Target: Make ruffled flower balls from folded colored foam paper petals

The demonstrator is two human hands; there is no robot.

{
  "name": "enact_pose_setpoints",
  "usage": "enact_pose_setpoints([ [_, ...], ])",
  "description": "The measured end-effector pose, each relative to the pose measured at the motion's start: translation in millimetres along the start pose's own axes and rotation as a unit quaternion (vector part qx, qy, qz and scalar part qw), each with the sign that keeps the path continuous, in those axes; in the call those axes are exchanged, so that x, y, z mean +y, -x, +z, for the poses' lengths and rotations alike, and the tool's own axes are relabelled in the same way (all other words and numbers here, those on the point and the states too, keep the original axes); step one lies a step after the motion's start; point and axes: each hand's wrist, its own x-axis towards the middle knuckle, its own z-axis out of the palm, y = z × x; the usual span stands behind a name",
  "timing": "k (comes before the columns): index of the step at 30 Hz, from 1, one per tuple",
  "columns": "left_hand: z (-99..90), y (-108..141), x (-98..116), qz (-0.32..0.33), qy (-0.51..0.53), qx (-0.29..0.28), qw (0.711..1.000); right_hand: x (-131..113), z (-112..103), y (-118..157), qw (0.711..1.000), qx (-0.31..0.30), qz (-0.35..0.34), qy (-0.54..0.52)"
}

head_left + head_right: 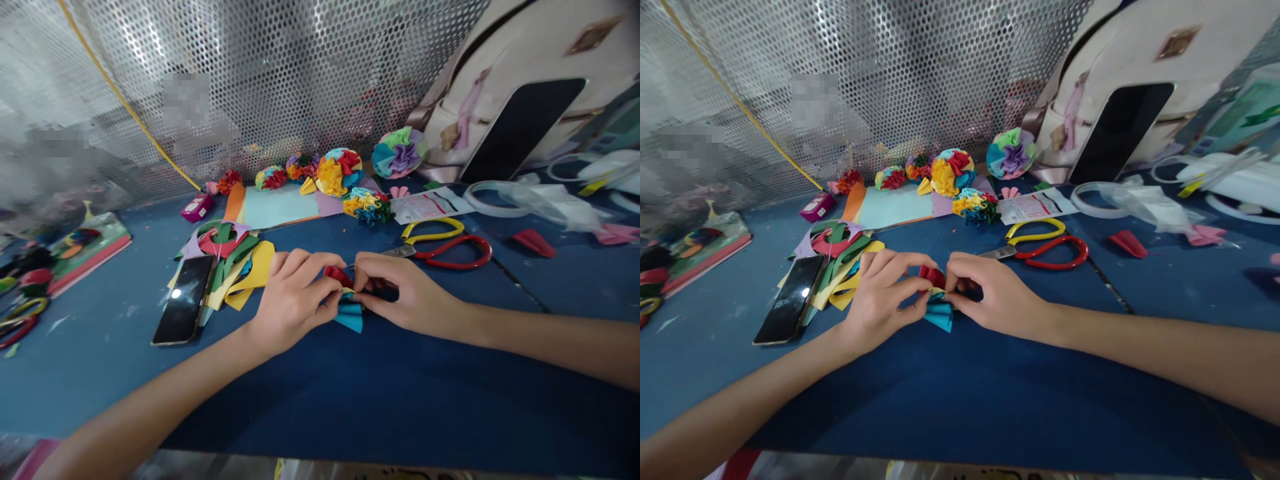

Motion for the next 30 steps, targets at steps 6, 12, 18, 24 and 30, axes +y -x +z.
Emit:
enact_pose_setpoints([
  [6,-2.4,0.5,2.2,-0.033,0.052,-0.030,0.998,1.1,-0.2,0.4,1.000,-0.001,0.010,0.001],
  [12,-3.6,-0.3,3.5,-0.076,0.071,-0.080,0.991,0.4,1.1,0.3,1.000,-0.004,0.005,0.013],
  [18,-3.7,-2.5,0.6,-0.043,0.076,-0.053,0.995,-0.2,1.6,2.0,1.000,-0.004,-0.004,0.020],
  [24,-0.3,-2.4,-0.8,-0.039,0.069,-0.047,0.996,-1.7,1.6,1.7,1.000,-0.006,-0.008,0.023],
  [30,2.5,-0.1,0.0,-0.046,0.074,-0.052,0.995,-1.8,1.0,1.6,1.000,-0.004,-0.003,0.021],
])
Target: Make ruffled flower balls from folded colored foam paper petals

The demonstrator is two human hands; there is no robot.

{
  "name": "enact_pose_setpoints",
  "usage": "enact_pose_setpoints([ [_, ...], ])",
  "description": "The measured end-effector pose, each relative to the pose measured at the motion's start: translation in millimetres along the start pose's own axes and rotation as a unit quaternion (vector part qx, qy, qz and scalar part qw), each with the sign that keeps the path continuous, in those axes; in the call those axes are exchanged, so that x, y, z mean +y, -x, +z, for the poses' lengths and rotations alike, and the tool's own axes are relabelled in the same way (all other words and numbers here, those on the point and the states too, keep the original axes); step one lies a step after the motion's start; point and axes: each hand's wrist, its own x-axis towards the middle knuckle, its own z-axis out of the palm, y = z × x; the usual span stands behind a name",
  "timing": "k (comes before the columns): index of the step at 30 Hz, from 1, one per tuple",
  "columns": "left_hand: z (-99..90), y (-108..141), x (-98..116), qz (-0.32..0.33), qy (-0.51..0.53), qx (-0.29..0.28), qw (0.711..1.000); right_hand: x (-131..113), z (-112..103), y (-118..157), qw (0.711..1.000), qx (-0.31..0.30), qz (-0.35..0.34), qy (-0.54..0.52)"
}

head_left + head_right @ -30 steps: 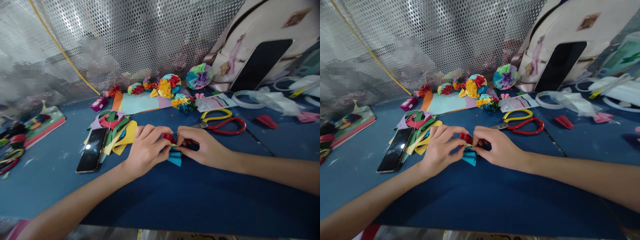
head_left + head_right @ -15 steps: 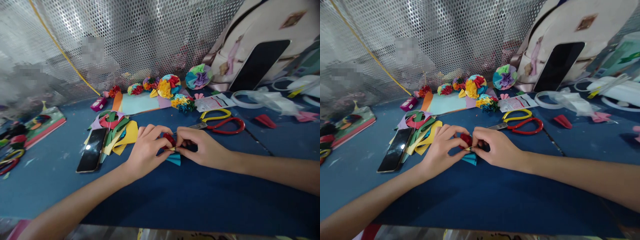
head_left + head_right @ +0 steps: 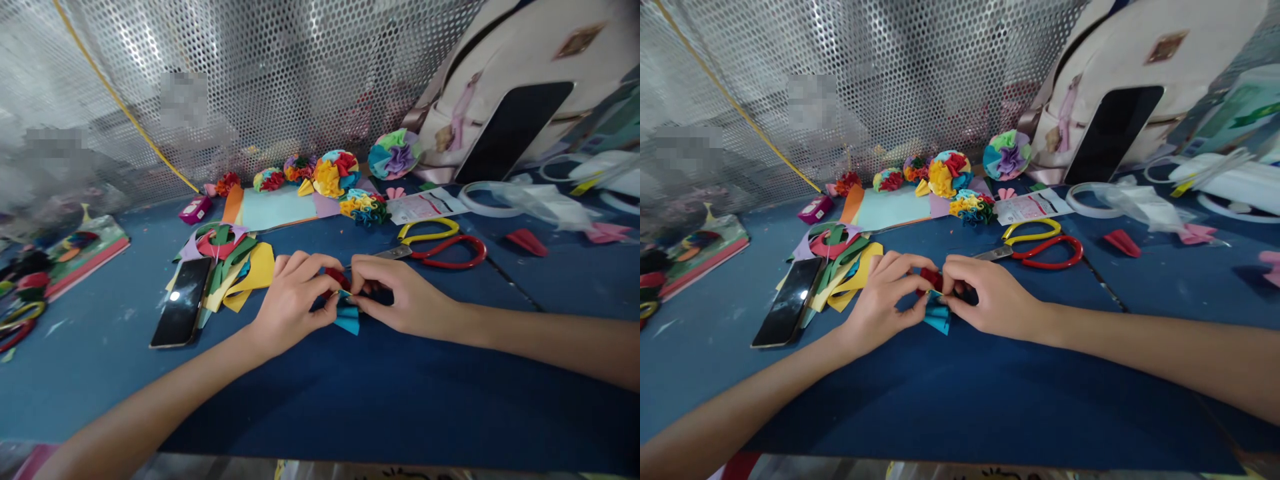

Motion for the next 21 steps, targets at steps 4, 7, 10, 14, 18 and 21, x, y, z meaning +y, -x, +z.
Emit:
enact_pose_setpoints([
  [4,-0.4,0.1,0.2,-0.016,0.023,-0.025,0.999,-0.1,-0.2,0.0,1.000,-0.007,0.000,0.008],
  [7,-2.6,0.3,-0.1,-0.013,0.020,-0.022,0.999,-0.1,0.0,0.1,1.000,-0.001,-0.005,0.011],
  [10,-3.8,1.2,-1.3,-0.011,0.007,-0.009,1.000,-0.3,-0.1,0.2,1.000,0.004,-0.001,0.008],
  [14,-2.7,2.6,-2.3,-0.009,0.004,-0.002,1.000,-0.5,-0.8,0.3,1.000,0.005,0.000,0.022],
  [18,-2.0,3.7,-1.9,0.001,0.003,0.002,1.000,-1.0,-2.9,-0.8,0.999,0.005,-0.008,0.045],
  [21,-2.2,4.1,-2.3,0.007,0.004,0.009,1.000,-2.7,-6.0,-2.4,0.997,-0.003,-0.023,0.078],
])
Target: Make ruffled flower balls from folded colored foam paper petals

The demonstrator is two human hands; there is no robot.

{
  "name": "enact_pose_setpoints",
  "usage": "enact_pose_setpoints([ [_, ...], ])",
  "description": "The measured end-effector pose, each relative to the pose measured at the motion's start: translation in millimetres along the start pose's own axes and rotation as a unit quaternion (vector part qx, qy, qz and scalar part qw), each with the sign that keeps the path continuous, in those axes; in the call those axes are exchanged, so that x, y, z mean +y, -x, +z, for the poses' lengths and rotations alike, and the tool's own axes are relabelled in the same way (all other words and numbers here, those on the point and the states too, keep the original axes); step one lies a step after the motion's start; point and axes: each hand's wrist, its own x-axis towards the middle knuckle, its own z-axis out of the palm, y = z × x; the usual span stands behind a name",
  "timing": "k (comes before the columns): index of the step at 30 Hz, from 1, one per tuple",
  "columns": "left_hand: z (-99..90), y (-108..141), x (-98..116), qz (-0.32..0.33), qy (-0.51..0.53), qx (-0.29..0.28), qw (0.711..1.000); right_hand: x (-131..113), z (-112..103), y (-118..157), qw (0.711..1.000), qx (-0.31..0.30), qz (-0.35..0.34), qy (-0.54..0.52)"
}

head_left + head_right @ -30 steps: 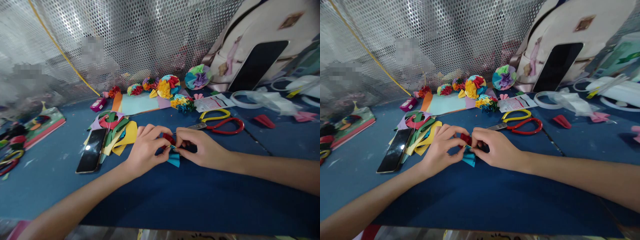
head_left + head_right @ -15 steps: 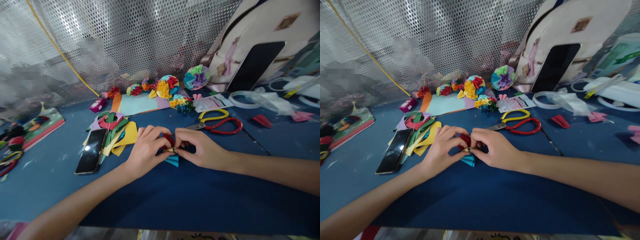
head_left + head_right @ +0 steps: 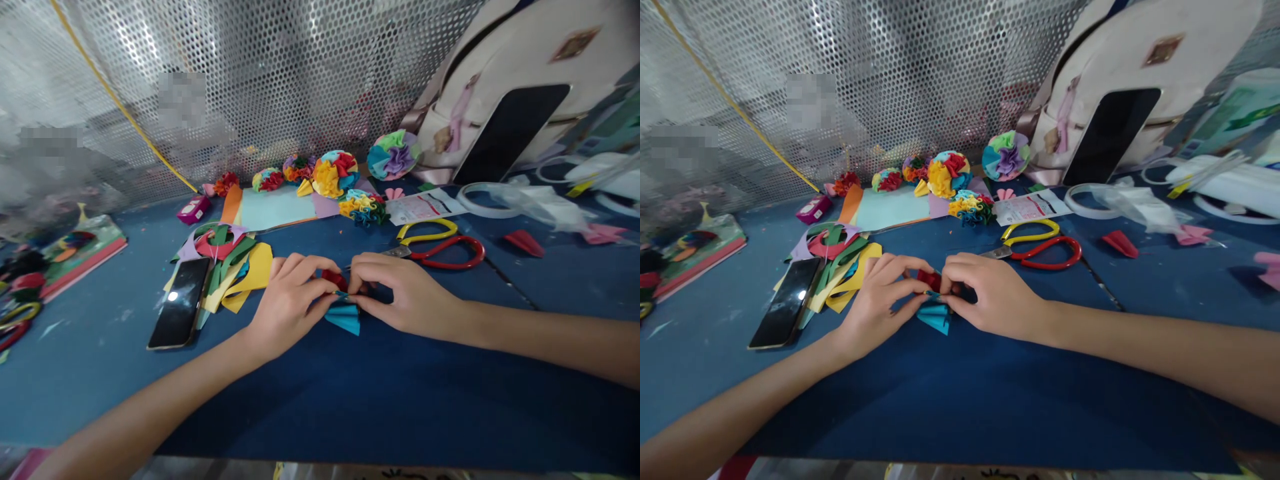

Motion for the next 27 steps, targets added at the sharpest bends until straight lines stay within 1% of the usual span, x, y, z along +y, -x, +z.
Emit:
enact_pose_setpoints([
  [5,0.8,0.7,-1.7,0.002,0.007,0.006,1.000,-2.8,-5.4,-3.0,0.998,-0.010,-0.017,0.051],
  [9,1.3,1.6,-1.1,-0.035,0.022,0.020,0.999,-4.2,-7.6,-4.3,0.998,-0.019,-0.019,0.062],
  [13,2.3,1.9,1.4,-0.061,0.064,0.026,0.996,-4.9,-7.6,-4.0,0.997,-0.024,-0.020,0.069],
  [16,3.6,1.8,2.2,-0.061,0.082,0.021,0.995,-4.8,-5.8,-3.4,0.997,-0.017,-0.027,0.077],
  [24,2.7,1.5,1.9,-0.051,0.086,0.011,0.995,-1.7,-3.3,-2.2,0.996,0.011,-0.040,0.076],
  [27,2.9,1.4,1.8,-0.047,0.094,0.011,0.994,-1.2,-3.3,-2.2,0.995,0.016,-0.056,0.082],
])
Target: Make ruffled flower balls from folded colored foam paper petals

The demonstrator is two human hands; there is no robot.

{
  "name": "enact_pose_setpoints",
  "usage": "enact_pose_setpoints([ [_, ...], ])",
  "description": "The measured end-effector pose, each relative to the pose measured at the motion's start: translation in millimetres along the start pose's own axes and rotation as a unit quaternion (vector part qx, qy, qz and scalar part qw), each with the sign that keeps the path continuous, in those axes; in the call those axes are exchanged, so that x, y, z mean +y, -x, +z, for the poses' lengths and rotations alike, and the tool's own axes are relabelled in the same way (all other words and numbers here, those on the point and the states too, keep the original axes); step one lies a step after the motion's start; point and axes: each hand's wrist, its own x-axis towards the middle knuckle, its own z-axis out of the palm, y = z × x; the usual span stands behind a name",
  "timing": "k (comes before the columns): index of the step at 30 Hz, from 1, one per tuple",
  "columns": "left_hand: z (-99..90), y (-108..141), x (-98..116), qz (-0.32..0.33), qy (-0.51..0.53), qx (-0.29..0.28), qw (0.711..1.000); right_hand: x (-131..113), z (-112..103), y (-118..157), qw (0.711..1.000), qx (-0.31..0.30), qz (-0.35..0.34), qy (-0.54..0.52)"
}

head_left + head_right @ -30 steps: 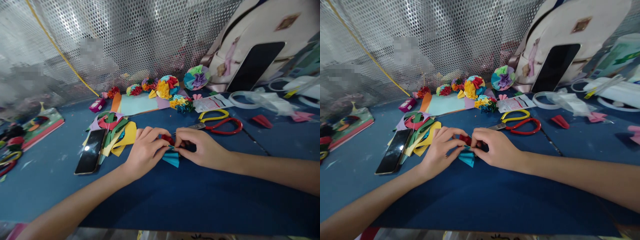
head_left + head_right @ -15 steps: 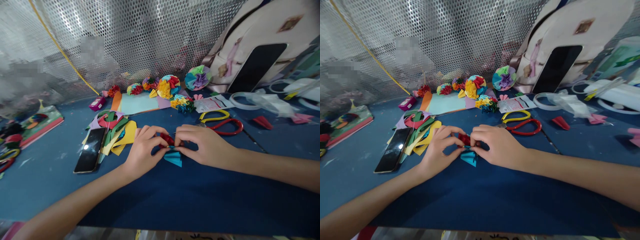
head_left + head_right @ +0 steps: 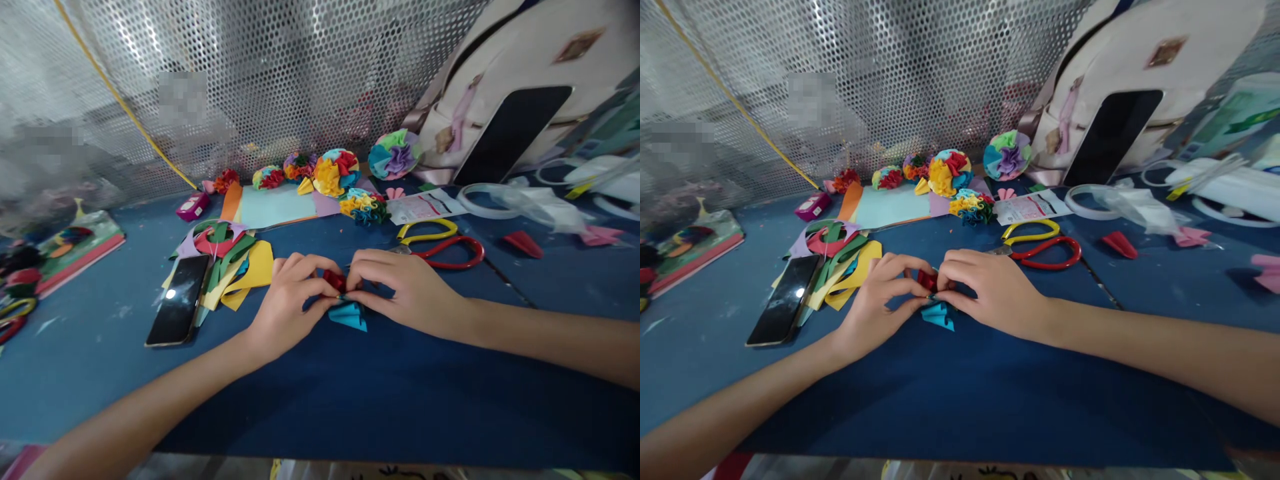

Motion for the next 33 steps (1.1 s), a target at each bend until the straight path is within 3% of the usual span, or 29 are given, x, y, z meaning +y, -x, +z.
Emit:
enact_pose_setpoints([
  [10,0.0,-1.6,-1.3,-0.005,0.031,-0.008,0.999,3.4,1.4,-1.1,0.997,0.029,-0.057,0.047],
  [33,-6.2,-3.7,-6.3,0.016,0.049,-0.056,0.997,6.7,1.6,0.1,0.993,0.051,-0.092,0.049],
])
